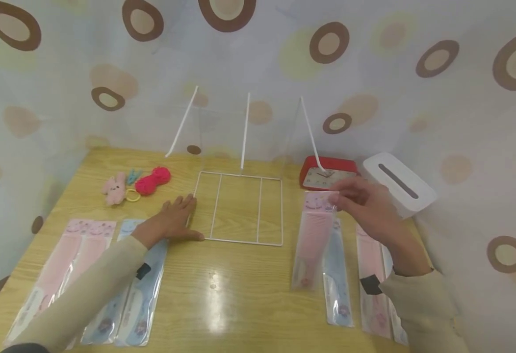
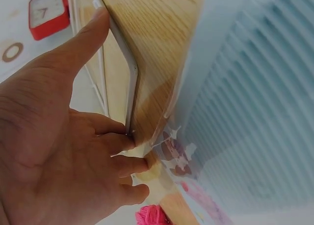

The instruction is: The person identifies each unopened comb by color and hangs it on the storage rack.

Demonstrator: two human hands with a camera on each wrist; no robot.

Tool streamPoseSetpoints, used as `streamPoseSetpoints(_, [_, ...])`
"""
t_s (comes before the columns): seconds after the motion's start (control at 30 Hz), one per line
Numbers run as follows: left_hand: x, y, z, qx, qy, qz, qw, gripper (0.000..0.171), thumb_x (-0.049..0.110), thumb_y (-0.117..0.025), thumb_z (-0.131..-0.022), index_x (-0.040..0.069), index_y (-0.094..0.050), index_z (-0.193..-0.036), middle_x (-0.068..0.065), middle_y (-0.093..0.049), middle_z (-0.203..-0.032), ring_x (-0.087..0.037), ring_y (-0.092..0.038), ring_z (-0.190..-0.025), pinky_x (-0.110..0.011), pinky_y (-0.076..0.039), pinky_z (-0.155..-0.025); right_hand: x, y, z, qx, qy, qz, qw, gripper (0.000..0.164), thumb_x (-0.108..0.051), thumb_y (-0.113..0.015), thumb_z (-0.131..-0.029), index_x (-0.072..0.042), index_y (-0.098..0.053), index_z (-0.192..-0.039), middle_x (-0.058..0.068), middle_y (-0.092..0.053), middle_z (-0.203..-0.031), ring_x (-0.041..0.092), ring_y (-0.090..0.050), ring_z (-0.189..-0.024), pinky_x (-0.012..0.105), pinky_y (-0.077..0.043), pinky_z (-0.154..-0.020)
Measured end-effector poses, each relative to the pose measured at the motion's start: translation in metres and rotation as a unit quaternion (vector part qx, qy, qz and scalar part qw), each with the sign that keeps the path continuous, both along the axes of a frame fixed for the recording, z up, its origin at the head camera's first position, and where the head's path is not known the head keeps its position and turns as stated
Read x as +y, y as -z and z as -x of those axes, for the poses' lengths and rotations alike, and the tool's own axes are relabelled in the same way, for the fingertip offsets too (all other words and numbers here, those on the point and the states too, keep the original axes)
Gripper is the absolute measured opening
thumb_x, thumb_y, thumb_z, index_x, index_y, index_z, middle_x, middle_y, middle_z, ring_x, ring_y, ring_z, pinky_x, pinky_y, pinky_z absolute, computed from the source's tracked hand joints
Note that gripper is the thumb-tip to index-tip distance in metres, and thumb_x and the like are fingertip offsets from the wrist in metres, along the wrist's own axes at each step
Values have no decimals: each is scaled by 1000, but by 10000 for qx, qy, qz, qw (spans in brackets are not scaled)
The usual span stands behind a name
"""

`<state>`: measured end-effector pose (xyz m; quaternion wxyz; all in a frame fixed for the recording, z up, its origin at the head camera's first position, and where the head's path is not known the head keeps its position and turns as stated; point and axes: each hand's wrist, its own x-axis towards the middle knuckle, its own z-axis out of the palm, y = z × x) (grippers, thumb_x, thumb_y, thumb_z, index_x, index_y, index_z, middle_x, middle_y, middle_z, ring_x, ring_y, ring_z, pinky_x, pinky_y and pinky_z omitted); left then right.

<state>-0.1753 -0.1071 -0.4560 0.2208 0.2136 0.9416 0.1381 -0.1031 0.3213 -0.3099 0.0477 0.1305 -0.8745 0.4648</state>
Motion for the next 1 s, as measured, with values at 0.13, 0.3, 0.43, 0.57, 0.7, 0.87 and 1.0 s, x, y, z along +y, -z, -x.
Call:
streamPoseSetpoints(0.13, [1, 0, -1, -52, -72, -107, 9999, 113, 57, -74, -84, -7, -16, -156, -26, -10, -163, -49, -7, -149, -67, -9, -116, -6, -22, -8, 535, -262, 570, 9966, 18, 14, -66, -88, 7, -65, -105, -2, -71, -93, 9, -67, -73, 14, -54, -68])
streamPoseSetpoints(0.3, [0, 1, -1, -87, -167, -186, 9997, 113, 56, -75, -83, -6, -16, -156, -25, -9, -164, -49, -6, -149, -66, -8, -117, -13, -37, -9, 893, -370, 1149, 9887, 21, 18, -66, -85, 10, -65, -105, 4, -72, -91, 12, -67, -72, 13, -54, -69])
streamPoseSetpoints(0.43, [0, 1, -1, -88, -185, -186, 9996, 112, 55, -75, -84, -6, -16, -157, -25, -9, -164, -48, -5, -149, -66, -8, -117, -17, -39, -7, 901, -87, 1011, 9908, 22, 14, -67, -86, 8, -65, -107, 2, -73, -92, 14, -65, -72, 13, -53, -66])
streamPoseSetpoints(0.57, [1, -1, -1, -72, -178, -193, 9996, 111, 55, -75, -84, -5, -16, -157, -23, -9, -164, -47, -5, -150, -66, -8, -117, -17, -39, -5, 1138, 87, 968, 9887, 22, 13, -68, -86, 9, -66, -107, 0, -74, -91, 14, -65, -74, 13, -52, -68])
streamPoseSetpoints(0.7, [1, -4, -1, -123, -185, -188, 9996, 112, 55, -75, -83, -5, -16, -157, -23, -9, -164, -46, -6, -150, -65, -7, -117, -18, -40, -2, 1253, 240, 798, 9886, 23, 11, -69, -87, 9, -66, -109, -2, -74, -93, 12, -66, -77, 12, -51, -69])
streamPoseSetpoints(0.87, [0, -4, -1, -90, -208, -91, 9997, 112, 56, -75, -83, -5, -17, -157, -23, -10, -164, -47, -7, -150, -65, -8, -117, -24, -40, 7, 1222, 265, 529, 9907, 22, 7, -69, -88, 7, -66, -110, -4, -74, -94, 13, -64, -77, 13, -51, -69])
streamPoseSetpoints(1.0, [0, 0, 0, -8, -192, -66, 9998, 112, 57, -75, -83, -5, -18, -157, -23, -11, -164, -47, -9, -150, -64, -9, -117, -26, -35, 16, 1230, 64, 1063, 9867, 19, 10, -69, -87, 9, -66, -106, 1, -74, -91, 13, -65, -73, 14, -51, -66])
